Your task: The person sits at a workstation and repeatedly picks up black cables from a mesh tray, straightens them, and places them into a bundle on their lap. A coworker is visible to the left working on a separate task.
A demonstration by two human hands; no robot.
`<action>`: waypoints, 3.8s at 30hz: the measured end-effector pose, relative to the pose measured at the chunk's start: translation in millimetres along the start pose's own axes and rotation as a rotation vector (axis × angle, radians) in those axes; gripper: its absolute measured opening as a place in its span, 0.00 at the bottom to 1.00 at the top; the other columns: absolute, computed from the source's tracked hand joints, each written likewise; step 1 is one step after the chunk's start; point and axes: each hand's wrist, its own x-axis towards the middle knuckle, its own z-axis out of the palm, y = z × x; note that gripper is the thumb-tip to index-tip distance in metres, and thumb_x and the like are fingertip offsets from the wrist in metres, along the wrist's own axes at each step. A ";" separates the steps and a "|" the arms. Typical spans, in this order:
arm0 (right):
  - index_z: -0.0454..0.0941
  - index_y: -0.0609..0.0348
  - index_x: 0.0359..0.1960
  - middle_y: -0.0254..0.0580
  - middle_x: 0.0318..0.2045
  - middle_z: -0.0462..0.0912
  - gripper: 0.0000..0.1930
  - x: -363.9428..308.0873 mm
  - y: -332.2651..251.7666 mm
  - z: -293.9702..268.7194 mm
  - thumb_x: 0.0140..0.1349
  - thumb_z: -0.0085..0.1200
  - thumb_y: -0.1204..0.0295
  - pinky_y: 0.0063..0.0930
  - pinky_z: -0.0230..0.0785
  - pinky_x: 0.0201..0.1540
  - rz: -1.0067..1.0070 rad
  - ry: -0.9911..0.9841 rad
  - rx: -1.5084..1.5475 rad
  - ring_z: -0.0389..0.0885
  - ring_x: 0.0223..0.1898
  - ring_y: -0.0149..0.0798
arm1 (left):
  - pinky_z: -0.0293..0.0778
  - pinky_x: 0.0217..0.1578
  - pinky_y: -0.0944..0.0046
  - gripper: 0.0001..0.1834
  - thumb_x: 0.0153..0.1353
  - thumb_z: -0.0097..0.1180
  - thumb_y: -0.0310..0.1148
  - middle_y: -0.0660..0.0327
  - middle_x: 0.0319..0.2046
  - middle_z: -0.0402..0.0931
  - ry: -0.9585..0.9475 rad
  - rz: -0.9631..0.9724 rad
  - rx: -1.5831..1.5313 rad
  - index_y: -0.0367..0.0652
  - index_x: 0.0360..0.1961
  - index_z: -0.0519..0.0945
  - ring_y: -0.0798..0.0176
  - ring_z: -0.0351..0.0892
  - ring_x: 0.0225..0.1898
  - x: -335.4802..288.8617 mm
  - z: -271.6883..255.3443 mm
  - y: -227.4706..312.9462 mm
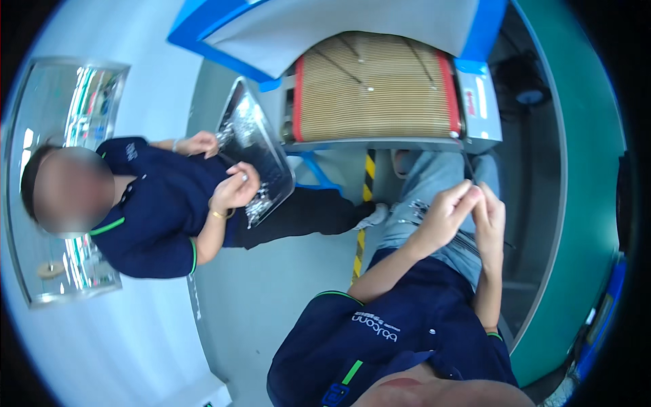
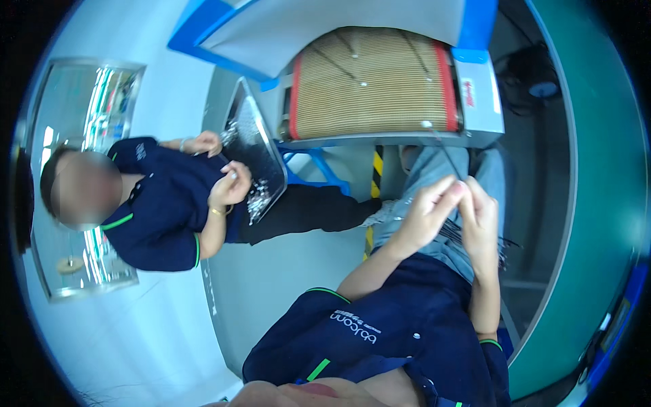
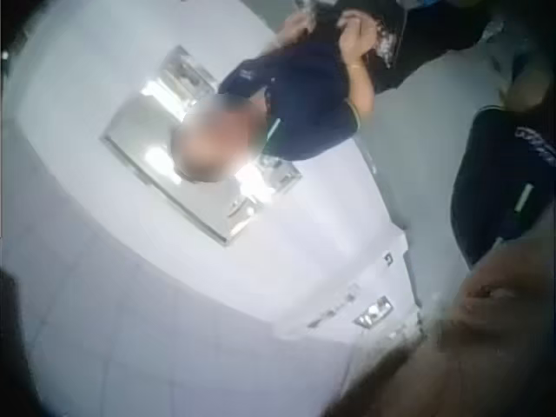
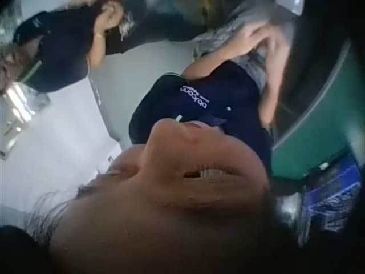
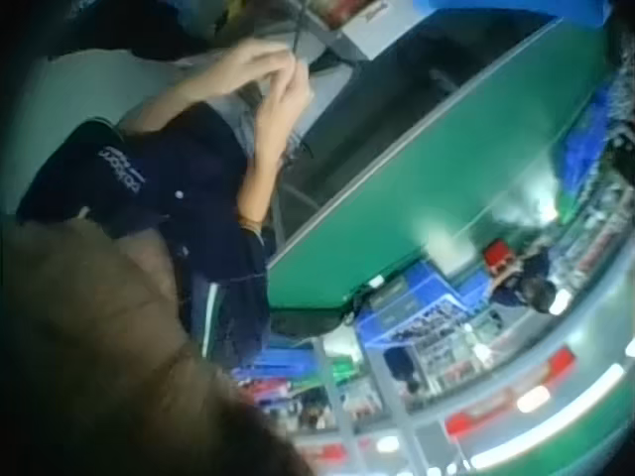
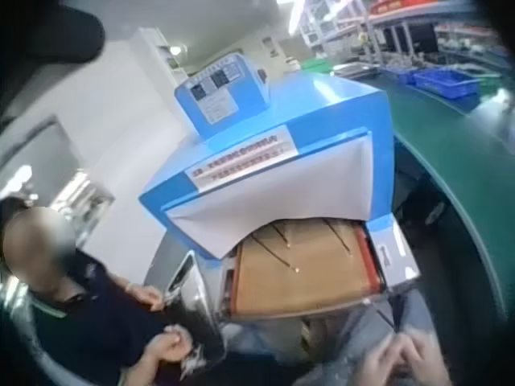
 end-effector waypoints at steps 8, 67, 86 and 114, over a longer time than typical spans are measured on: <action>0.65 0.59 0.22 0.23 0.18 0.59 0.16 10.0 -4.8 -1.0 0.69 0.44 0.69 0.19 0.46 0.21 0.113 -0.014 0.098 0.54 0.22 0.18 | 0.64 0.22 0.65 0.08 0.65 0.50 0.29 0.59 0.21 0.68 0.136 0.189 0.274 0.37 0.29 0.72 0.67 0.66 0.20 -5.2 4.7 -3.0; 0.68 0.64 0.25 0.52 0.16 0.66 0.17 10.0 -6.9 -29.7 0.66 0.48 0.63 0.36 0.59 0.23 -0.039 -0.109 -0.214 0.65 0.18 0.50 | 0.72 0.29 0.70 0.21 0.61 0.52 0.20 0.62 0.26 0.75 0.211 0.032 0.497 0.36 0.57 0.69 0.73 0.72 0.25 -24.5 -25.8 -26.2; 0.80 0.56 0.36 0.35 0.33 0.81 0.10 -15.2 38.9 -66.8 0.50 0.58 0.77 0.29 0.73 0.34 -0.508 -0.109 -0.467 0.80 0.33 0.38 | 0.73 0.34 0.65 0.12 0.59 0.54 0.21 0.55 0.30 0.78 -0.187 0.022 0.563 0.37 0.44 0.80 0.60 0.79 0.32 -16.8 -32.7 -16.9; 0.82 0.56 0.36 0.32 0.33 0.80 0.12 -13.1 50.9 -53.1 0.48 0.56 0.73 0.27 0.71 0.25 -0.608 -0.212 -0.563 0.76 0.28 0.33 | 0.71 0.33 0.57 0.06 0.58 0.57 0.28 0.54 0.29 0.76 -0.360 0.013 0.709 0.36 0.33 0.80 0.51 0.76 0.31 -8.8 -24.4 -18.9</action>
